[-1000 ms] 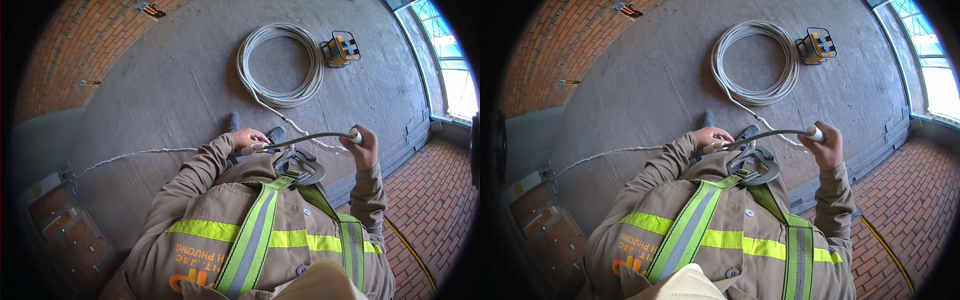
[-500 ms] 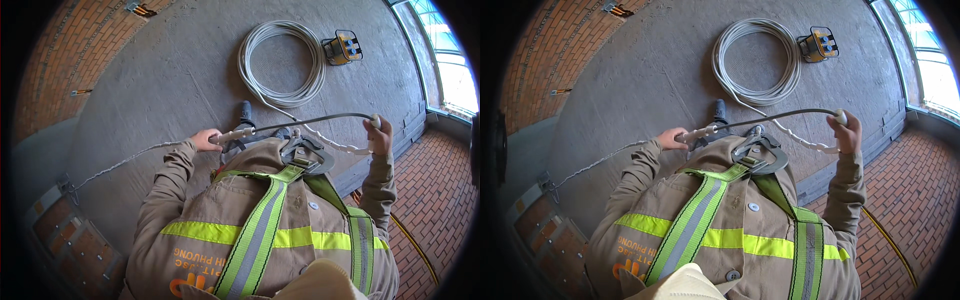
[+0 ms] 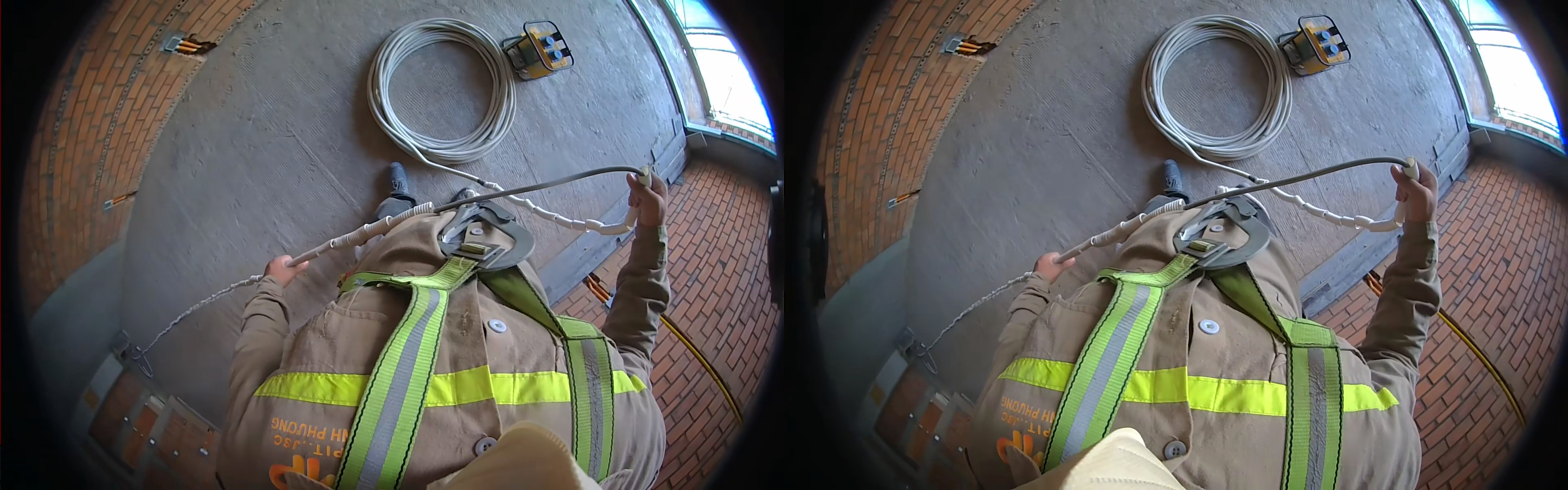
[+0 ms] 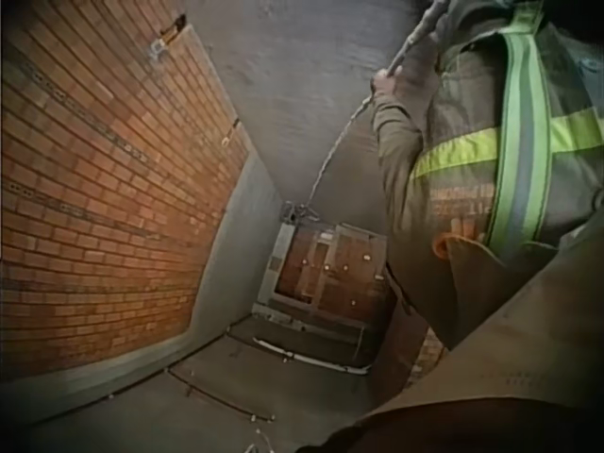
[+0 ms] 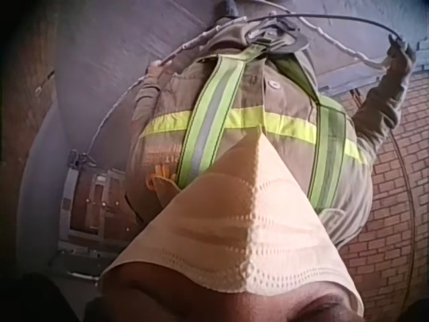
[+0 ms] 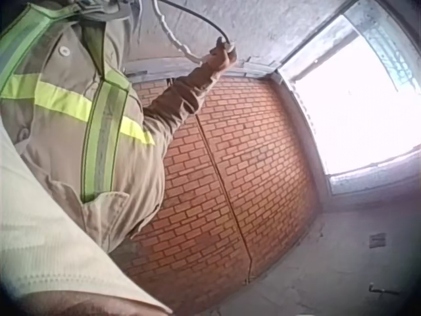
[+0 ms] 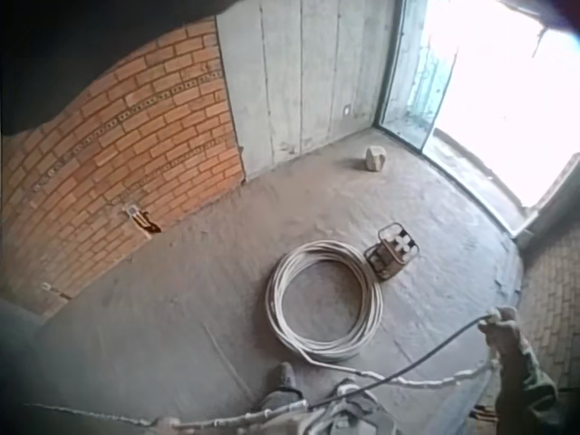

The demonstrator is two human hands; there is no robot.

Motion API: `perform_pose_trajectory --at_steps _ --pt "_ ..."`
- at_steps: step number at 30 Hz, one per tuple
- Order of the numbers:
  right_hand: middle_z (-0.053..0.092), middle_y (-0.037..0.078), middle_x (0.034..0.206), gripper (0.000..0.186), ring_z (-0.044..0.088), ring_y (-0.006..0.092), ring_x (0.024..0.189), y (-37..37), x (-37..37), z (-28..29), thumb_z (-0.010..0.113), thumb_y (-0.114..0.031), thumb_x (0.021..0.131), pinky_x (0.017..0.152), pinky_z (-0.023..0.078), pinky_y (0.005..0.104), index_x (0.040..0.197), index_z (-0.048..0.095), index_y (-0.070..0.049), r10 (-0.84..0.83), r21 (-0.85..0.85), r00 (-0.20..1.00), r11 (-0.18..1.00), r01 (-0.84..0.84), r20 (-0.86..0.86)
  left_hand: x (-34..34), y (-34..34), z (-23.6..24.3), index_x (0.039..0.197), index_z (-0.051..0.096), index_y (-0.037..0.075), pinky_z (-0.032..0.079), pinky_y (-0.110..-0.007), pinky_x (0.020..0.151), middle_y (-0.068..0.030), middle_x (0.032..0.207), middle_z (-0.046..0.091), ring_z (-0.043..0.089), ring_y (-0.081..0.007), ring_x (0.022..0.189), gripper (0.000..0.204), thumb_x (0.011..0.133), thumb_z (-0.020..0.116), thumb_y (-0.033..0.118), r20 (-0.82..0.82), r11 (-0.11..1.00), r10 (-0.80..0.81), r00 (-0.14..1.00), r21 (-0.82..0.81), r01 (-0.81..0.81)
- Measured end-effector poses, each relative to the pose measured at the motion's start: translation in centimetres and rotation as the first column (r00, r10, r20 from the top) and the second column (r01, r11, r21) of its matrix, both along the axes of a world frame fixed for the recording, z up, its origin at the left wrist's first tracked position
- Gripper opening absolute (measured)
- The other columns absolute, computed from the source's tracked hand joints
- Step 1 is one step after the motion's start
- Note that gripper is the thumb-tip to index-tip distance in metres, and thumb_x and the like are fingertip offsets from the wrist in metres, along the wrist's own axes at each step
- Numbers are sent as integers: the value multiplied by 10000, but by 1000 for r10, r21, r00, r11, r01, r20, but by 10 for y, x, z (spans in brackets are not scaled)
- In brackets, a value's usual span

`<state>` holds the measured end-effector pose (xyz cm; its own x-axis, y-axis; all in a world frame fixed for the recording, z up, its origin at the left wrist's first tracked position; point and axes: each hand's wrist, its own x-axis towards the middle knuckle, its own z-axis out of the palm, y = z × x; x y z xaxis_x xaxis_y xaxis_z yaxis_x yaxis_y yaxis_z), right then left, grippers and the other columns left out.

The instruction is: The recorder is uncoiling and organizing white flexible conduit on a construction site floor.

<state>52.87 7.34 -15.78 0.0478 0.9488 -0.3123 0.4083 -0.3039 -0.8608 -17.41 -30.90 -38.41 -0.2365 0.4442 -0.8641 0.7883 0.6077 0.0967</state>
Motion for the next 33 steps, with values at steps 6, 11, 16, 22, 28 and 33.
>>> perform_pose_trajectory --at_steps 6,11,16,22,28,33 --pt "440 -41 533 221 385 75 455 33 28 3 710 -181 821 464 288 247 691 542 -117 49 6 997 999 -49 67 -7 -45 7 812 690 68 498 -445 713 -172 844 684 662 -364 819 492 782 713 558 -172 1000 -3 985 25 7" --pt "452 -57 576 218 386 63 500 75 80 -39 737 -177 808 485 283 248 705 555 -114 -4 -15 1000 1000 4 14 4 -21 37 692 629 4 453 -439 591 -220 667 583 578 -356 602 537 789 738 521 -235 942 206 950 310 -127" --pt "494 -45 669 193 452 98 611 129 150 -106 763 -160 777 587 361 276 757 583 -92 210 -66 978 976 -209 14 43 13 78 642 571 -15 401 -433 525 -204 580 472 396 -306 509 566 804 739 500 -239 897 195 951 437 -74" --pt "553 45 898 301 548 217 902 208 152 -143 825 -150 687 834 446 344 929 670 -63 628 16 733 757 -653 261 165 53 132 644 562 -7 368 -424 499 -185 565 437 299 -267 535 506 804 768 427 -107 853 222 969 503 -140" --pt "588 95 964 292 572 292 954 244 142 -189 816 -167 698 855 465 396 931 661 -82 694 107 485 513 -851 532 340 171 172 664 609 1 393 -396 518 -176 577 527 413 -219 507 439 787 789 383 57 854 102 993 507 -117" --pt "626 83 967 272 567 296 1007 264 117 -200 812 -216 711 888 463 410 924 687 -104 760 141 385 368 -919 524 381 209 174 659 602 -1 385 -370 516 -120 553 492 423 -154 528 472 816 768 413 103 862 169 980 467 -198"
